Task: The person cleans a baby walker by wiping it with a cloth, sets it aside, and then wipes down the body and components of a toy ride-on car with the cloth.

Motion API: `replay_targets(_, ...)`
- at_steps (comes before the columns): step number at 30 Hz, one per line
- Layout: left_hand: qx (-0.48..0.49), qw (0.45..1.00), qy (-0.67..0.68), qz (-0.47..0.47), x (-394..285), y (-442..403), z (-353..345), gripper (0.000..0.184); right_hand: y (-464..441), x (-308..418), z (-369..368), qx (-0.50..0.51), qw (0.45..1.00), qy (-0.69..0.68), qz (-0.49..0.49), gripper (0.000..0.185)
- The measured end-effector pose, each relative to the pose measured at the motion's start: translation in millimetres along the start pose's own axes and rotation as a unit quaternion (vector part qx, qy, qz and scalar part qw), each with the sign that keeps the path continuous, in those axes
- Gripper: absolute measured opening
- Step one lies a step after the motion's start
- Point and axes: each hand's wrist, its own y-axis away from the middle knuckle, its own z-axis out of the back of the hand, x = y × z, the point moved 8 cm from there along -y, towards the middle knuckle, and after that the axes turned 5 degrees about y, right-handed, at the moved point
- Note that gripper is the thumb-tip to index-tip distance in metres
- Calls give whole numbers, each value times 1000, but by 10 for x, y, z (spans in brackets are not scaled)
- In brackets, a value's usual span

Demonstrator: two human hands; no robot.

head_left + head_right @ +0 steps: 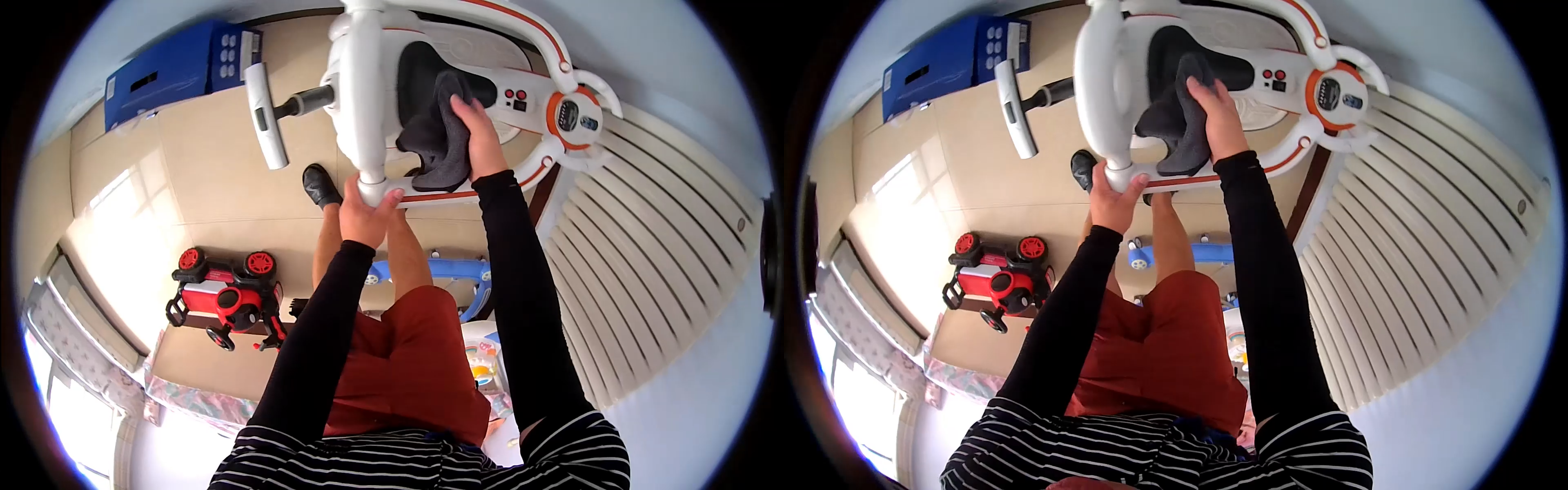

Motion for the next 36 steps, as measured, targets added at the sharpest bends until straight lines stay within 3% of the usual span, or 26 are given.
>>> replay_targets(1, 1, 1000, -18, -5, -26, 11, 12, 70, 35, 128, 5, 19, 999, -29, 36, 54)
replay_targets(2, 1, 1000, -28, -1, -42, 14, 7, 70, -4, 285, 0, 21, 967, 171, 186, 49)
replay_targets(3, 0, 999, -38, 4, -61, 18, 4, 71, -83, 309, -136, 21, 875, 362, 320, 44)
replay_targets(5, -9, 999, -39, -19, -89, 15, 2, 71, -62, 249, -579, 48, 724, 543, 423, 34)
replay_targets(6, -12, 999, -48, -21, -72, 19, 2, 70, -55, 269, -775, 77, 718, 553, 416, 29)
replay_targets(10, -30, 996, -77, -37, -92, 29, 25, 68, -57, 132, -934, 151, 400, 640, 638, 27)
replay_targets(11, -34, 995, -82, -42, -111, 27, 14, 68, -87, 116, -950, 129, 363, 635, 670, 32)
replay_targets(14, -44, 996, -67, -46, -68, 40, 5, 69, -167, 0, -1039, 70, 353, 697, 620, 29)
replay_targets(18, -42, 995, -87, -35, -81, 38, 22, 73, -222, -28, -1105, 88, 479, 740, 464, 27)
replay_targets(21, -46, 994, -95, -24, -112, 20, 30, 72, -353, -46, -982, 148, 652, 668, 328, 32)
replay_targets(24, -43, 995, -81, -32, -68, 26, 22, 72, -488, -173, -798, 262, 659, 611, 353, 33)
replay_targets(25, -41, 997, -57, -36, -51, 21, 10, 72, -633, -224, -672, 321, 785, 506, 158, 32)
replay_targets(26, -39, 998, -34, -39, -26, 21, 4, 72, -657, -246, -525, 301, 866, 399, 24, 32)
replay_targets(28, -39, 997, -54, -41, -43, 15, 3, 72, -364, -345, -348, 230, 932, 144, -239, 31)
replay_targets(29, -39, 996, -70, -38, -78, 22, 11, 71, -326, -252, -279, 209, 946, 123, -216, 29)
replay_targets(32, -47, 992, -105, -57, -111, 25, 36, 72, -215, -50, -233, 183, 952, -105, -222, 29)
replay_targets(33, -50, 990, -115, -66, -118, 39, 40, 72, -186, 107, -283, 190, 952, -133, -200, 39)
replay_targets(36, -52, 993, -86, -60, -88, 38, 24, 69, -431, 63, -240, 28, 998, 49, 30, 55)
